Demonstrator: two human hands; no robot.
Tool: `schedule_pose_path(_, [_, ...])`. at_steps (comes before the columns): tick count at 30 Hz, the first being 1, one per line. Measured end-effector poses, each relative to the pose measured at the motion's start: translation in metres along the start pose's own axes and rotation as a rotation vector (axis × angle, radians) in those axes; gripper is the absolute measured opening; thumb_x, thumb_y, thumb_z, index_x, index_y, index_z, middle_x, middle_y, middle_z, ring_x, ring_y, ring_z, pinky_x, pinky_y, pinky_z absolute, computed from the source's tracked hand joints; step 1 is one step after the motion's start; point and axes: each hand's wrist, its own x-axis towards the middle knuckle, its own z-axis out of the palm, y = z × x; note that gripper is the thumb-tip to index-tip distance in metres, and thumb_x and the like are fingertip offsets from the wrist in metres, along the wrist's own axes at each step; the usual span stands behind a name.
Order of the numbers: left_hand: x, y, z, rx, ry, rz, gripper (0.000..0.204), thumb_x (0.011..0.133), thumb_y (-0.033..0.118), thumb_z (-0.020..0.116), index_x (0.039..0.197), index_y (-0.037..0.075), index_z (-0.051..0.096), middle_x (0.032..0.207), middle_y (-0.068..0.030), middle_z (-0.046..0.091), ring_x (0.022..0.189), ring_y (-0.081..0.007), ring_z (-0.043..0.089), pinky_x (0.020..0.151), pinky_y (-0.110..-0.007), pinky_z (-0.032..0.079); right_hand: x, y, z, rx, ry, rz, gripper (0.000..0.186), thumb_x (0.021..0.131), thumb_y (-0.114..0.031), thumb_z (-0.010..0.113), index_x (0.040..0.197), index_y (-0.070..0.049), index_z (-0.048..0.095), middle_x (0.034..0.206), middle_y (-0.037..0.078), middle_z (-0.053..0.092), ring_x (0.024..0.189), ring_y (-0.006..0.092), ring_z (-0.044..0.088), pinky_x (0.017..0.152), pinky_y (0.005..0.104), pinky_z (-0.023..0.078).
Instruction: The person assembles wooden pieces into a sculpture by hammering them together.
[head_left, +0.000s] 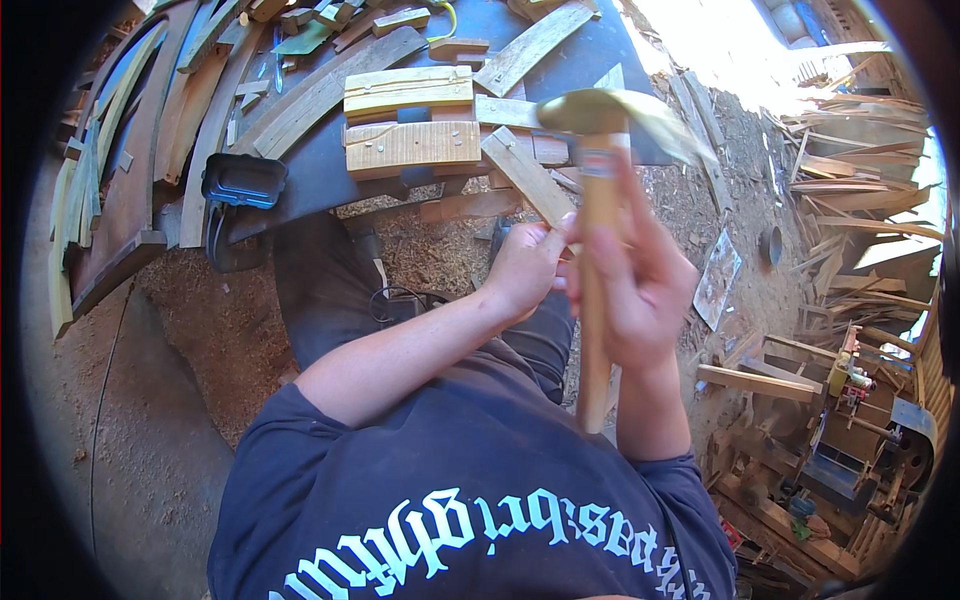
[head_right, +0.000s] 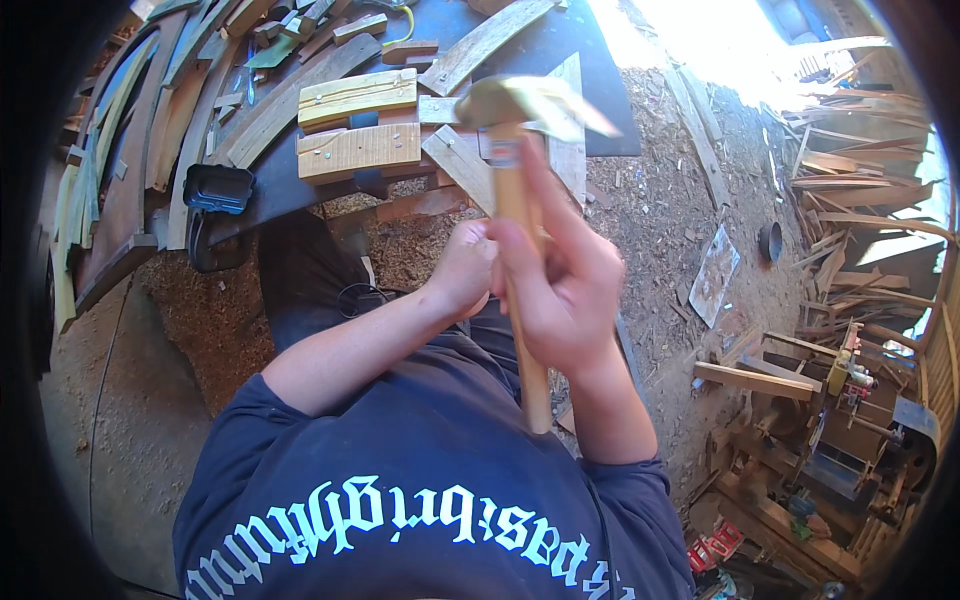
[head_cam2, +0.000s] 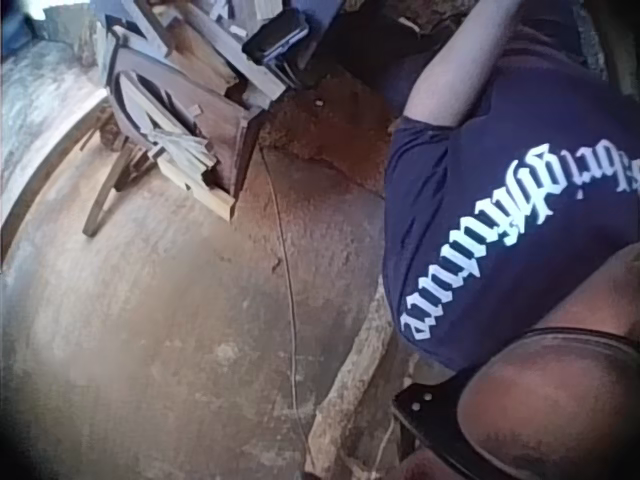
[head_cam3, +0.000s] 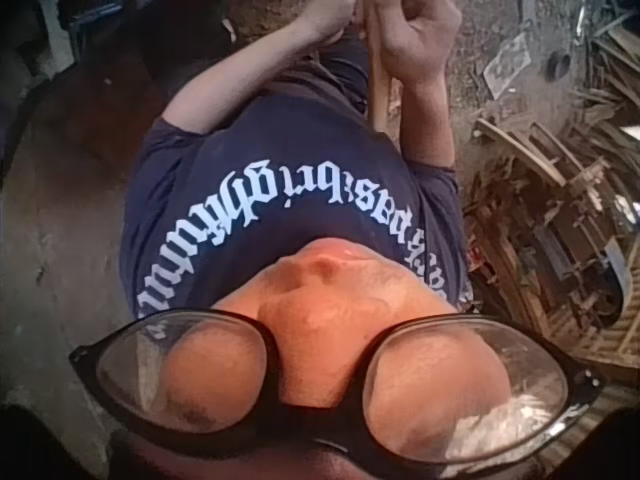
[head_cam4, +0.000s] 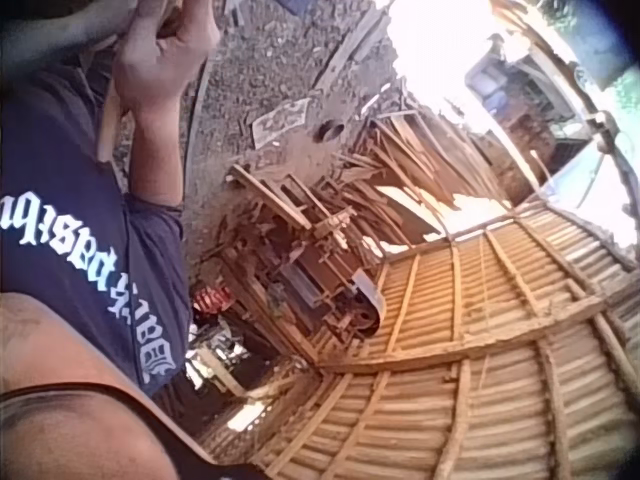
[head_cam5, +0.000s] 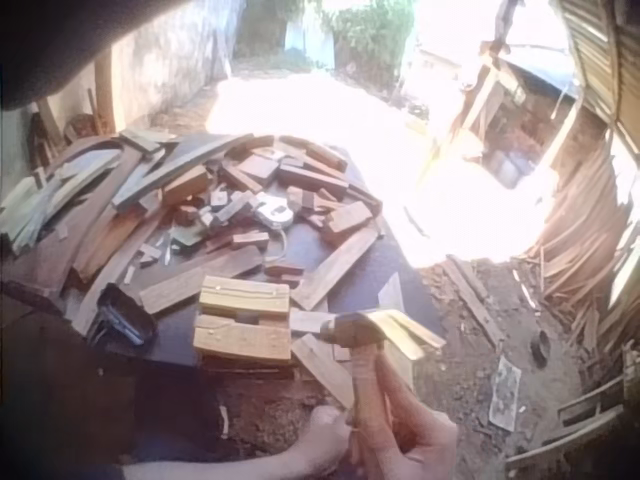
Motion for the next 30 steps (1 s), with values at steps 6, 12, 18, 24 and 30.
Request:
schedule_pose_path(6, [-0.002,0.0,-0.002,0.002,0.007,0.01,0.041,0.109,0.036,0.05,0.115,-0.001,0.066,0.095,-0.0139,0.073,0.076,-0.018,0.074,0.062,-0.029,0.061,0.003,-0.022,-0.002,0.054,-0.078,0.222,0.051,0.106,-0.013,0.056,0.155,-0.005,0.044,0.088,0.008,0.069,0.058,0.0077,0.06,0.048,0.0207,0.048])
schedule_pose_path(12, [0.005,-0.009,-0.011,0.034,-0.028,0.055,0.041,0.109,0.037,0.05,0.111,-0.001,0.066,0.091,-0.0128,0.073,0.071,-0.0165,0.073,0.058,-0.029,0.059,0.018,0.004,0.006,0.124,-0.148,0.309,0.053,0.105,-0.008,0.055,0.156,-0.005,0.042,0.088,0.006,0.069,0.061,0.0047,0.058,0.053,0.0212,0.048])
schedule_pose_path(18, [-0.004,-0.002,-0.002,-0.033,0.008,0.038,0.038,0.11,0.033,0.048,0.109,0.0,0.067,0.084,-0.0112,0.071,0.068,-0.0171,0.072,0.059,-0.03,0.06,0.003,-0.025,0.003,0.113,0.014,-0.021,0.052,0.105,-0.008,0.055,0.156,-0.005,0.043,0.087,0.007,0.069,0.059,0.0068,0.058,0.052,0.022,0.048])
schedule_pose_path(24, [0.005,0.0,-0.025,-0.041,-0.212,0.078,0.041,0.11,0.035,0.049,0.113,-0.003,0.065,0.098,-0.0136,0.073,0.085,-0.0238,0.076,0.068,-0.033,0.064,0.02,-0.01,0.006,0.072,-0.172,0.431,0.052,0.105,-0.008,0.054,0.155,-0.004,0.043,0.08,0.002,0.066,0.057,0.0048,0.057,0.05,0.0221,0.047])
schedule_pose_path(30, [-0.005,0.006,0.003,-0.101,0.094,-0.018,0.043,0.11,0.035,0.048,0.113,-0.004,0.065,0.084,-0.0116,0.07,0.067,-0.0194,0.071,0.056,-0.031,0.058,0.004,-0.032,0.014,0.282,0.213,-0.143,0.05,0.105,-0.01,0.055,0.154,-0.001,0.045,0.08,0.005,0.066,0.059,0.0058,0.059,0.051,0.0214,0.047])
